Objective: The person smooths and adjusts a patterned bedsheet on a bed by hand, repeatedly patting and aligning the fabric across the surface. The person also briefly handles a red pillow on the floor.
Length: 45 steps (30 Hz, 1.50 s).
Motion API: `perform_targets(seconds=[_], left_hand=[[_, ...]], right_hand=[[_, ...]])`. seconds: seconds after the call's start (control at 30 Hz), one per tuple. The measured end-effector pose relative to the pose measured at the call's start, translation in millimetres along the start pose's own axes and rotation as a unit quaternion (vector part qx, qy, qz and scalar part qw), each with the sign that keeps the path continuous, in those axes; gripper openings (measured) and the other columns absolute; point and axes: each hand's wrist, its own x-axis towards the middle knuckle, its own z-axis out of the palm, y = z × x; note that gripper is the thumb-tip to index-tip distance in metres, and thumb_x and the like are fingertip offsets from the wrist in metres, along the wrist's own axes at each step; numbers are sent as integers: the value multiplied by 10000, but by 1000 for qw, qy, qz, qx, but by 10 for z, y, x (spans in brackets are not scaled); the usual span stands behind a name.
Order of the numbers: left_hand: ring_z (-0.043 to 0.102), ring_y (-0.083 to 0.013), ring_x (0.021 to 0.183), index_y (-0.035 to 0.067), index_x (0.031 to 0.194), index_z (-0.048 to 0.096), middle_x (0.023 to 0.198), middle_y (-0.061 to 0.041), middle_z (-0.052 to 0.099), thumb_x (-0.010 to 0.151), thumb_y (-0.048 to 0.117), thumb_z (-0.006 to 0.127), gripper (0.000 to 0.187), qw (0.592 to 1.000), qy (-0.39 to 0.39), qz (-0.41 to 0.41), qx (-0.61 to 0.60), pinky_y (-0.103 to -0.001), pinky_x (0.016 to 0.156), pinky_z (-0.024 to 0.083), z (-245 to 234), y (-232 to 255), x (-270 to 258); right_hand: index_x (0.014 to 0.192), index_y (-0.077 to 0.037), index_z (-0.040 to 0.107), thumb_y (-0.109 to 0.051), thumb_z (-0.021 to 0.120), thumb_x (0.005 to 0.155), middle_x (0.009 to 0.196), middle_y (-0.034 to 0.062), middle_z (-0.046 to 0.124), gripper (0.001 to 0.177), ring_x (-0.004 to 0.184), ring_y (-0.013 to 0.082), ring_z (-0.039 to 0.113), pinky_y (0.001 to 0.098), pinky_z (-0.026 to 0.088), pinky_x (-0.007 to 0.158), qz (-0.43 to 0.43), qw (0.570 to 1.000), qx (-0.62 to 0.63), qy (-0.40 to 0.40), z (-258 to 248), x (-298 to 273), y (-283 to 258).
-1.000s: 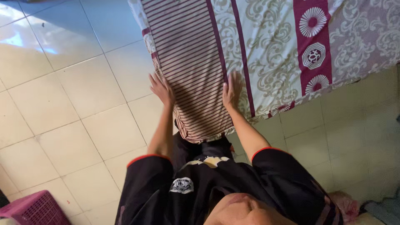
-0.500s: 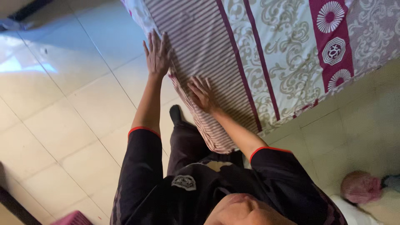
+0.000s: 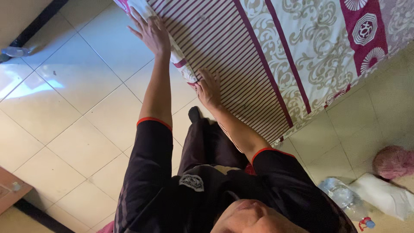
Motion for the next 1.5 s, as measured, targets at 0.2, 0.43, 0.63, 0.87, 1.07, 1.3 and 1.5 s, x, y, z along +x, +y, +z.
perform_targets(seconds=[0.2,0.43,0.63,0.87,1.07,1.3,1.5], left_hand=[[339,-305,1492,147,755,718,1465,-108,488,831,177,723,82,997,-16,-77,-1,-639,1281,82,-84,140,86],[409,-315,1414,147,833,735,1371,-83,521,838,184,711,44,992,-22,-120,-16,-723,1197,60,-354,10,-57],[243,-393,1503,100,1454,519,1626,-210,280,922,328,710,609,999,-28,-30,-28,-747,1161,-3,-304,-102,184],[140,-351,1592,152,1646,302,1713,-178,176,1022,479,573,755,932,-266,240,51,-688,1218,-16,-579,13,497],[172,-320,1590,190,1652,305,1726,-133,213,1071,483,493,677,908,-280,306,53,-694,1222,16,-363,-220,1239],[164,-367,1597,228,1655,305,1711,-163,213,1109,450,433,603,904,-323,271,65,-663,1248,41,-295,-706,2466],[112,-451,1560,160,1647,269,1691,-241,150,1070,399,458,653,918,-334,203,60,-588,1249,94,10,-682,3302]], right_hand=[[955,-117,608,-101,753,912,1370,36,611,152,1348,248,552,692,235,1191,-27,1000,9,7,107,-72,-2],[962,-108,556,-117,744,935,1403,115,599,190,1363,289,543,672,208,1211,-25,999,17,-33,122,-153,-84],[1505,-32,458,-374,624,1046,1465,137,547,595,1366,276,486,558,278,1225,117,985,114,64,119,-83,404],[1585,28,321,-293,505,1092,1649,245,317,617,1554,410,263,557,119,1280,268,957,-110,-34,-118,392,692],[1583,-92,361,-409,493,987,1704,192,232,688,1574,368,229,506,167,1293,168,968,62,-175,304,1272,-104],[1603,-32,354,-461,384,1122,1687,220,260,646,1583,399,192,557,109,1283,268,949,-169,-3,989,2001,154],[1604,-51,382,-441,388,1119,1685,215,278,622,1577,397,197,566,97,1278,278,940,-196,13,1024,2127,56]])
